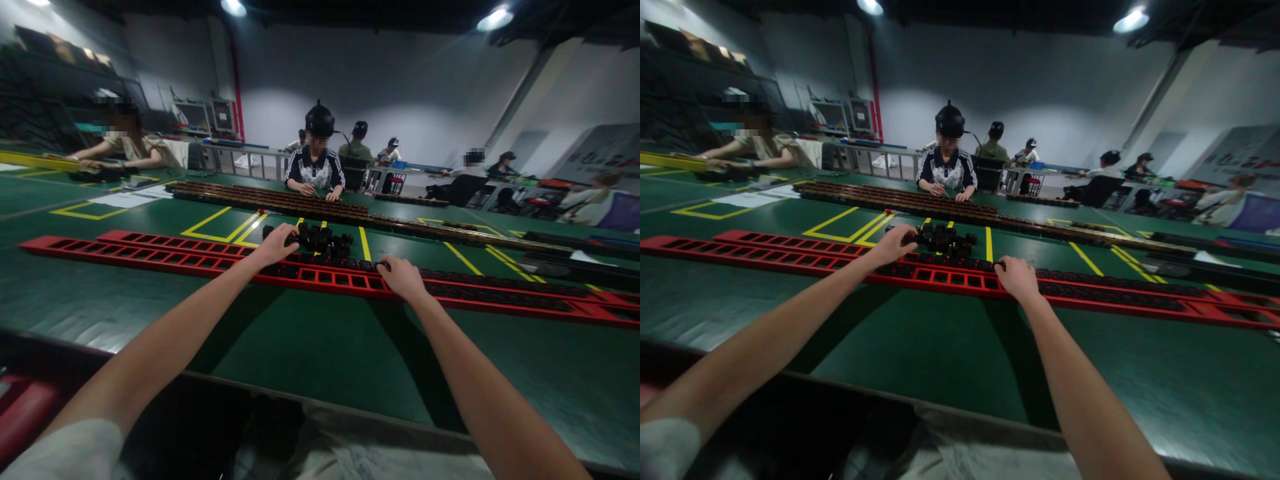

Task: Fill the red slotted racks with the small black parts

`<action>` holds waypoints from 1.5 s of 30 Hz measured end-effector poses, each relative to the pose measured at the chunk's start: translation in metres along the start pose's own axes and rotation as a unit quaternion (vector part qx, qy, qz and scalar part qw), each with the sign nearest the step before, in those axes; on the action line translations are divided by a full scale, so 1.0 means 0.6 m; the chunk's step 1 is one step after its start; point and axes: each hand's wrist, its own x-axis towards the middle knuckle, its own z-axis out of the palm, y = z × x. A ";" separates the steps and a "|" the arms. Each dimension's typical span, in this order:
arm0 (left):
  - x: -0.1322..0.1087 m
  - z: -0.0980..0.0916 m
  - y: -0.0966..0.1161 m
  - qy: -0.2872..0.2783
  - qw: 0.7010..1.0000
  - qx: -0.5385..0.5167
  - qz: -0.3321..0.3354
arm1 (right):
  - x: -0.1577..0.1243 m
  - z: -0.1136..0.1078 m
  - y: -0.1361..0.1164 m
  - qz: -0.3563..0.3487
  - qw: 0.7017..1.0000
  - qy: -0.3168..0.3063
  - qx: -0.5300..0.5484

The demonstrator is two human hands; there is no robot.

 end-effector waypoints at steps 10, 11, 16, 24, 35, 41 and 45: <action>-0.015 0.022 0.084 -0.072 0.987 -0.082 0.121 | 0.002 0.003 0.001 0.000 1.000 -0.001 0.003; -0.017 0.022 0.086 -0.083 0.987 -0.077 0.116 | 0.002 0.002 0.001 0.001 1.000 -0.002 0.003; -0.020 0.014 0.095 -0.081 0.989 -0.038 0.116 | -0.001 -0.001 -0.001 0.003 1.000 -0.006 0.007; -0.028 -0.002 0.115 -0.117 0.983 -0.037 0.139 | 0.002 0.003 0.001 -0.002 1.000 -0.001 -0.010; -0.025 -0.012 0.122 -0.188 0.970 -0.020 0.152 | 0.002 -0.001 -0.001 0.012 1.000 -0.005 -0.004; -0.025 -0.005 0.118 -0.198 0.968 -0.037 0.149 | 0.002 0.006 0.002 0.004 1.000 0.007 -0.006; -0.024 -0.004 0.118 -0.212 0.963 -0.021 0.166 | 0.002 0.005 0.002 0.001 1.000 0.005 -0.001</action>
